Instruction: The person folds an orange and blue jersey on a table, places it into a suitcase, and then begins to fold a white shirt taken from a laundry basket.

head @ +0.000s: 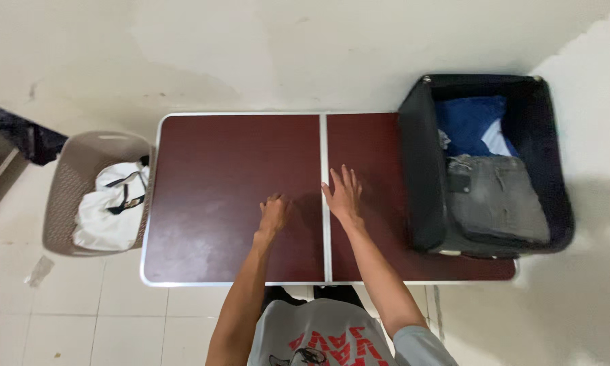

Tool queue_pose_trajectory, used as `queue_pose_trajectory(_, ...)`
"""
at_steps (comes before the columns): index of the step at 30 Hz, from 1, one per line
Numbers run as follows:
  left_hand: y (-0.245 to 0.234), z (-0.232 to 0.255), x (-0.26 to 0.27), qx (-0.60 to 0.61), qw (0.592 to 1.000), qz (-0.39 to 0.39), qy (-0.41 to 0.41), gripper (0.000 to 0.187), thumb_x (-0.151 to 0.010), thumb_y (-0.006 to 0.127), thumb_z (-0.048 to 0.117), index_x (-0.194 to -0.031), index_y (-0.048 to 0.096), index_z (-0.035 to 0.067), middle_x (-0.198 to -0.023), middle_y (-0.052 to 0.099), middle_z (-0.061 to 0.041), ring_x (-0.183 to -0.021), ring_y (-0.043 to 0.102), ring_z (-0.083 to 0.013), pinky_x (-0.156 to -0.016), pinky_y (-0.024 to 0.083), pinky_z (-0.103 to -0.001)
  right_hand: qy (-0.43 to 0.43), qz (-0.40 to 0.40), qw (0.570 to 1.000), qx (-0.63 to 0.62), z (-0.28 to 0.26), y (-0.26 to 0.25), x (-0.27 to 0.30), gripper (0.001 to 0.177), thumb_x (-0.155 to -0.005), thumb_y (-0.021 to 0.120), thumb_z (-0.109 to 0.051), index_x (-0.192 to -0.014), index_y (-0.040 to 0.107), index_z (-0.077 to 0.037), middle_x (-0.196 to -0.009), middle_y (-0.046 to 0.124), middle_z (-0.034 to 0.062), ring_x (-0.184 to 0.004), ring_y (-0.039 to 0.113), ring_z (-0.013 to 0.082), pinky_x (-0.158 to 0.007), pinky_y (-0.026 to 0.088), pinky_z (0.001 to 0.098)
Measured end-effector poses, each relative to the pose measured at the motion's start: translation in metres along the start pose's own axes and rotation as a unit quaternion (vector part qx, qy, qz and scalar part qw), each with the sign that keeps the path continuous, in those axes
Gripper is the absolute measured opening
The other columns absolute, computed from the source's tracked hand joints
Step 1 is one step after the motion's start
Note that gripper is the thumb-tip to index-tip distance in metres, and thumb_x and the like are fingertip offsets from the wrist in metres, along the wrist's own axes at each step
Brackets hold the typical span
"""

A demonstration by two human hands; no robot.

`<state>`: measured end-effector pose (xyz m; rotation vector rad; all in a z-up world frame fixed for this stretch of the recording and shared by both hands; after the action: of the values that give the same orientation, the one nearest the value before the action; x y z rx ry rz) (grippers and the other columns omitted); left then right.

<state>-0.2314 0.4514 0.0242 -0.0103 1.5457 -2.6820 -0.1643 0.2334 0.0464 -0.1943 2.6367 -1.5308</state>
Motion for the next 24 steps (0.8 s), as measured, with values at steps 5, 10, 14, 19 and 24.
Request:
queue_pose_trajectory(5,-0.018,-0.054,0.005,-0.021,0.999,-0.016,-0.041,0.026,-0.1,0.06,0.023,-0.116,0.068,0.004,-0.118,0.067,-0.02,-0.113,0.063,-0.0424,-0.096,0.046,-0.064,-0.019,-0.03,0.999,0.003,-0.039,0.031,-0.019,0.06,-0.101,0.054,-0.048,-0.15,0.049,-0.013,-0.163,0.03,0.0177,-0.15,0.023,0.0398,-0.119,0.018,0.0617)
queue_pose_trajectory(10,-0.044,-0.122,0.011,-0.012,0.998,0.035,-0.049,0.027,-0.1,0.06,0.024,-0.118,0.07,0.006,-0.117,0.069,-0.018,-0.109,0.064,-0.0411,-0.091,0.045,-0.064,-0.035,-0.029,0.999,-0.012,-0.096,0.065,-0.036,0.059,-0.101,0.055,-0.046,-0.149,0.051,-0.013,-0.164,0.033,0.0159,-0.152,0.026,0.0399,-0.122,0.023,0.0593)
queue_pose_trajectory(14,-0.078,-0.178,0.015,-0.017,0.994,0.018,-0.109,0.025,-0.099,0.059,0.027,-0.114,0.071,0.011,-0.116,0.07,-0.015,-0.107,0.065,-0.0411,-0.091,0.047,-0.06,-0.039,-0.064,0.997,-0.012,-0.146,0.107,-0.048,0.058,-0.102,0.056,-0.044,-0.15,0.05,-0.012,-0.163,0.033,0.017,-0.151,0.026,0.0395,-0.12,0.022,0.0622)
queue_pose_trajectory(19,-0.117,-0.254,0.032,-0.026,0.989,0.042,-0.142,0.023,-0.099,0.058,0.024,-0.113,0.072,0.012,-0.113,0.072,-0.014,-0.104,0.066,-0.0397,-0.091,0.047,-0.06,-0.083,-0.08,0.993,-0.017,-0.219,0.162,-0.057,0.058,-0.101,0.058,-0.042,-0.15,0.051,-0.011,-0.162,0.035,0.0171,-0.15,0.027,0.0397,-0.118,0.025,0.0613)
queue_pose_trajectory(24,-0.152,-0.332,0.055,0.043,0.977,0.095,-0.185,0.021,-0.099,0.061,0.024,-0.111,0.073,0.011,-0.113,0.071,-0.014,-0.105,0.066,-0.0392,-0.092,0.051,-0.056,-0.114,-0.115,0.987,-0.025,-0.295,0.209,-0.058,0.056,-0.1,0.059,-0.038,-0.148,0.052,-0.011,-0.162,0.037,0.0158,-0.15,0.029,0.0385,-0.119,0.028,0.0585)
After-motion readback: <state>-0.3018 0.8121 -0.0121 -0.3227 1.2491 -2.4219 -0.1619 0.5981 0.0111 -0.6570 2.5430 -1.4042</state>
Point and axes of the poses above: each hand's wrist, its own x-axis away from the middle knuckle, its own y-axis out of the palm, z = x × y, the point moved 5 cm from there along -x, towards the middle knuckle
